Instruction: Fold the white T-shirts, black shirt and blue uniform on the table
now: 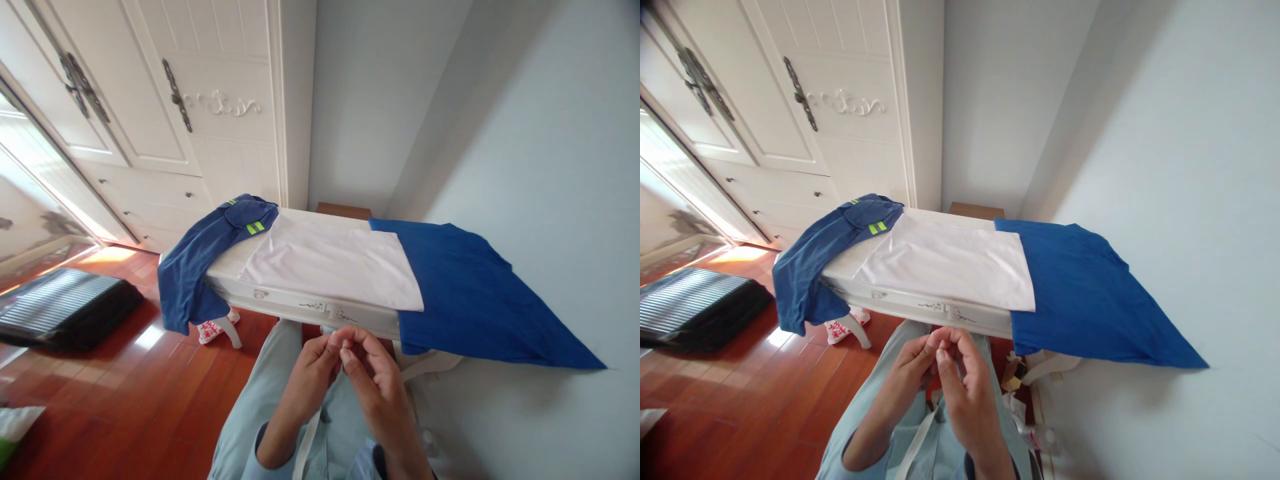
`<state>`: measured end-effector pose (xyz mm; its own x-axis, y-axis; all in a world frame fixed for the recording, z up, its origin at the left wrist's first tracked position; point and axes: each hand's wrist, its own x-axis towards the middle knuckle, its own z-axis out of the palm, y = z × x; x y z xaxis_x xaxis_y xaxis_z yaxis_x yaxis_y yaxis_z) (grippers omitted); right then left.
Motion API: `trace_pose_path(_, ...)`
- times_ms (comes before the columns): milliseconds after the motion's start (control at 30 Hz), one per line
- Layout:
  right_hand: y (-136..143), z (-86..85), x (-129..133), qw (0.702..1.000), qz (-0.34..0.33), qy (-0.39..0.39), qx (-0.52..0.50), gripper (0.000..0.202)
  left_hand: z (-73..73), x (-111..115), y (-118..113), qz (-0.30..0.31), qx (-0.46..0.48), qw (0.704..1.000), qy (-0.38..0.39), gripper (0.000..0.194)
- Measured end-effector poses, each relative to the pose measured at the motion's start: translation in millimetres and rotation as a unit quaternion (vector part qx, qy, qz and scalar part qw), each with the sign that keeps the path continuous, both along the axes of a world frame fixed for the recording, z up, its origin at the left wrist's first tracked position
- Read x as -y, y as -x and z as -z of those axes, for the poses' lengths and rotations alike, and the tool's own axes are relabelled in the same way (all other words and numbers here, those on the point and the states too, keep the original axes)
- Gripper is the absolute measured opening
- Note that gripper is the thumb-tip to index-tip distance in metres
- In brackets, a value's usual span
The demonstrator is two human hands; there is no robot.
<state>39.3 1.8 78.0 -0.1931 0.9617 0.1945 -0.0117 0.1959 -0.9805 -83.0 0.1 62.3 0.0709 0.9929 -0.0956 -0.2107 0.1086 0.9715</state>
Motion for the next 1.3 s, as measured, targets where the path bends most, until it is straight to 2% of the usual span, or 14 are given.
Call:
trace_pose_path(100,-0.7,0.4,-0.9,1.0,0.022,-0.002,-0.009,0.033,-1.8,0.1,-5.1,-0.024,0.006,1.0,-0.01,0.063)
trace_pose_path(233,-2.2,0.0,-2.2,0.998,0.052,-0.009,-0.015,0.033,-5.1,0.9,-7.3,-0.02,0.021,1.0,-0.008,0.067)
trace_pose_path(367,-4.0,0.6,-1.3,0.999,0.039,-0.026,-0.017,0.032,-7.1,1.9,-5.8,-0.034,0.007,0.999,-0.021,0.066)
trace_pose_path(533,-4.2,4.9,0.0,0.997,0.054,-0.05,0.021,0.033,-10.8,3.4,-3.3,-0.069,-0.074,0.993,-0.06,0.06)
trace_pose_path(700,-2.5,4.0,-3.1,0.992,0.076,-0.09,0.046,0.027,-8.9,5.4,-3.1,-0.071,-0.143,0.984,-0.077,0.05)
trace_pose_path(867,-4.1,5.1,-6.1,0.985,0.111,-0.112,0.075,0.022,-5.8,5.7,-3.4,-0.097,-0.252,0.959,-0.083,0.043)
trace_pose_path(1067,-6.1,8.1,-7.3,0.983,0.133,-0.101,0.081,0.023,-9.2,5.0,-3.6,-0.104,-0.318,0.937,-0.095,0.035)
trace_pose_path(1300,-5.8,12.4,-8.8,0.984,0.147,-0.041,0.091,0.034,-8.6,4.4,-5.8,-0.099,-0.36,0.924,-0.081,0.033)
